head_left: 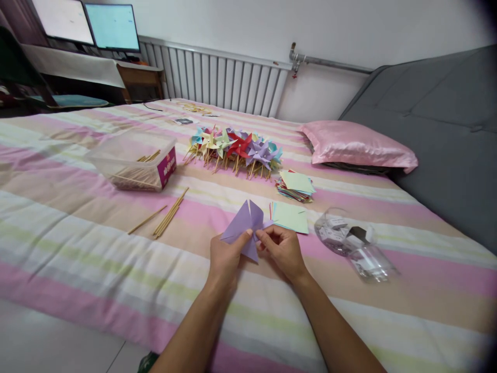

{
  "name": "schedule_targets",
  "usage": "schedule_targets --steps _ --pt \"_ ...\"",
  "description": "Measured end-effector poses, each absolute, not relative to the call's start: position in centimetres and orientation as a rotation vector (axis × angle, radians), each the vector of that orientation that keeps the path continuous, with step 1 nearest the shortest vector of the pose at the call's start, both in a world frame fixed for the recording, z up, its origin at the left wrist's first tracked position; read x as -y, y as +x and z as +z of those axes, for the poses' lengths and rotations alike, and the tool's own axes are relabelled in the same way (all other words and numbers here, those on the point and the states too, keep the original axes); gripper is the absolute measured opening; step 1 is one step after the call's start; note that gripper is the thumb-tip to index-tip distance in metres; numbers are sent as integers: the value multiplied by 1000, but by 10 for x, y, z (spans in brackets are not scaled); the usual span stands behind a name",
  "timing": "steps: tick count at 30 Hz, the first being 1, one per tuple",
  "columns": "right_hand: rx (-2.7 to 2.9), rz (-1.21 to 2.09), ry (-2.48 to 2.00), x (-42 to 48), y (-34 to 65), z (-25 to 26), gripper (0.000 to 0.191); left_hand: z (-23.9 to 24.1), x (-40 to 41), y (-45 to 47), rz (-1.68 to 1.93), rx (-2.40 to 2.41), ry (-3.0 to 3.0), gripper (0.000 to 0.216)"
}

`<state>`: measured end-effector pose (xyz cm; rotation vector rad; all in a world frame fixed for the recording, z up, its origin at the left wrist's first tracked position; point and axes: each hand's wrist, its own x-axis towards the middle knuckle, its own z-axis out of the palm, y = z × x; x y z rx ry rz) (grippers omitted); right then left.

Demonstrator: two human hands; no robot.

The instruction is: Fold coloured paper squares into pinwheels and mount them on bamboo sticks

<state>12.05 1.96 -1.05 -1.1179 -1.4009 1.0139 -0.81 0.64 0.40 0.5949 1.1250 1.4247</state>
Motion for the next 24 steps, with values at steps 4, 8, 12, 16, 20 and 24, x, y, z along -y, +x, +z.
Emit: schedule_targets --steps 4,8,12,16,20,24 --pt "1388 1019 -1117 -20 121 -12 27 5 -7 -7 1407 -1142 606 27" --pt "1410 981 -1116 -20 120 -11 26 5 -7 -7 1387 -1181 608 28" --pt "1460 913 -1108 -17 119 -7 26 5 -7 -7 1394 -1207 597 27" --pt "1511 834 -1078 -16 119 -5 22 6 -7 -8 1396 -1196 551 27" --pt "1509 830 -1045 -16 120 -6 21 7 -8 -8 1395 -1117 504 25" --pt "1483 818 -1074 -16 119 -6 23 7 -7 -9 1387 -1074 510 25"
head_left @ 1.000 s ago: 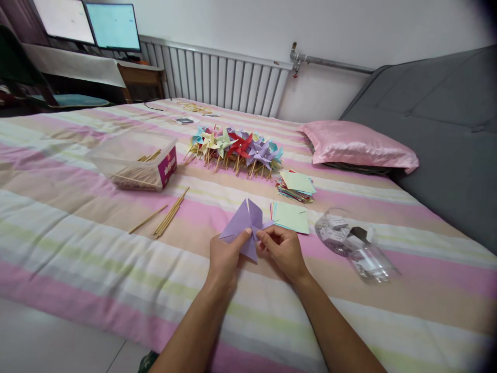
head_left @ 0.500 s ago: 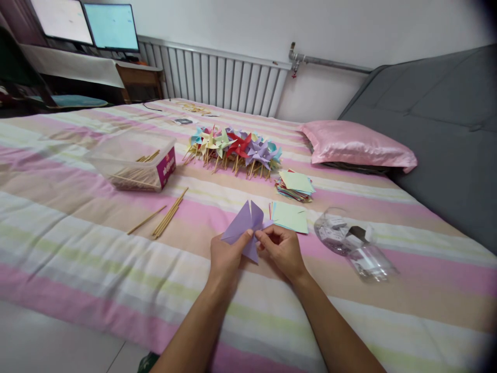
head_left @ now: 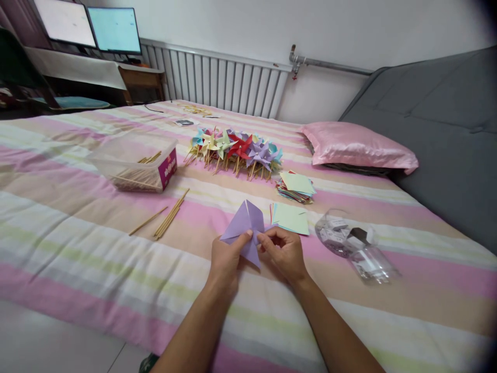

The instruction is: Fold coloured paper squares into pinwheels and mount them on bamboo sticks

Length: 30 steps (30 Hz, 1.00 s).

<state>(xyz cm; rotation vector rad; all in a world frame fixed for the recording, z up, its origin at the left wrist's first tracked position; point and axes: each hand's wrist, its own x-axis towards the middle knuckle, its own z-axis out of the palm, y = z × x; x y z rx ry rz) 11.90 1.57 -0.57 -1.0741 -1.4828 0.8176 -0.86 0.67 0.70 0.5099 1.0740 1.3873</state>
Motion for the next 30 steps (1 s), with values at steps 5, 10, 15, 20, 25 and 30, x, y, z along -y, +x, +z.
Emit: schedule_targets --steps 5,10,15,20,25,30 --pt "1466 824 -1088 -15 118 -6 22 9 -5 -8 1369 -1044 535 24" --pt "1481 795 -1082 -16 119 -6 21 11 -4 -7 1364 -1067 536 24" --pt "1521 765 -1076 -16 119 -6 22 8 -5 -7 1358 -1075 539 26" --pt "1439 847 -1061 -14 118 -5 19 8 -6 -6 1395 -1070 482 25" --pt "1241 1023 -918 -13 115 -2 54 11 -4 -6 1407 -1001 474 31" --pt "1106 1222 -908 -15 112 -3 44 12 -3 -3 1394 -1026 498 28"
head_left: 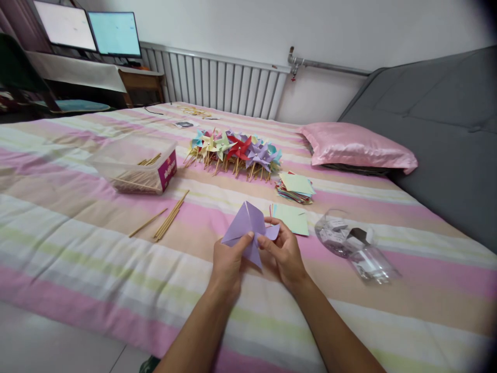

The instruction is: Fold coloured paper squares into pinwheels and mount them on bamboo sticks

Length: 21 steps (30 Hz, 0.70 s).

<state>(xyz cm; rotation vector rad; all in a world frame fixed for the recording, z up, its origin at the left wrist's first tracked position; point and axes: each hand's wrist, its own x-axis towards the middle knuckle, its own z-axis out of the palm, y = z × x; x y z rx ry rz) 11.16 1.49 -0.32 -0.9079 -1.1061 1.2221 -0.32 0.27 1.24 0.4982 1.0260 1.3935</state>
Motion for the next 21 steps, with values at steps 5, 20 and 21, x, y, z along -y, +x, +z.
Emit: schedule_targets --steps 5,20,21 --pt "963 1317 -915 -14 111 -6 23 12 -1 1 1385 -1077 506 29" --pt "813 1678 -842 -25 136 -6 26 22 -5 -22 1073 -860 684 37" --pt "839 1690 -843 -25 137 -6 26 21 -5 -23 1063 -880 698 36"
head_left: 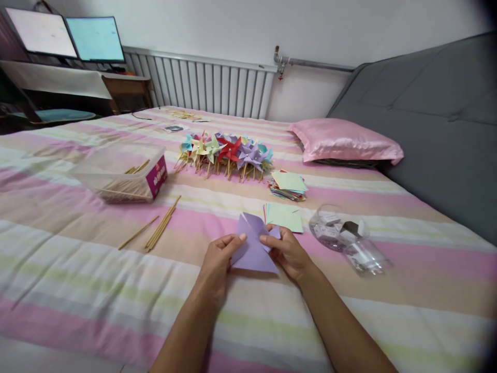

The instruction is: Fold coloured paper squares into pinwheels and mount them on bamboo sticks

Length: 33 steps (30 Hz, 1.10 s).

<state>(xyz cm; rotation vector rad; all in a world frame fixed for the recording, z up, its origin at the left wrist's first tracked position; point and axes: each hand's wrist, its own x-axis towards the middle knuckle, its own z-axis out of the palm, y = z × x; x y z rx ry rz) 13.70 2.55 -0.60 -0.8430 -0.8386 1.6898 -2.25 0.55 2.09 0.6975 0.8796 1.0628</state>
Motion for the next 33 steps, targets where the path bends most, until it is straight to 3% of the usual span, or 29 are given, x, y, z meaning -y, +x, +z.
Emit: schedule_targets --steps 8,33 --pt "1012 1693 -862 -24 138 -10 29 9 -9 -19 997 -1097 828 35" --pt "1106 1563 -893 -24 138 -10 24 10 -6 -17 983 -1154 904 31"
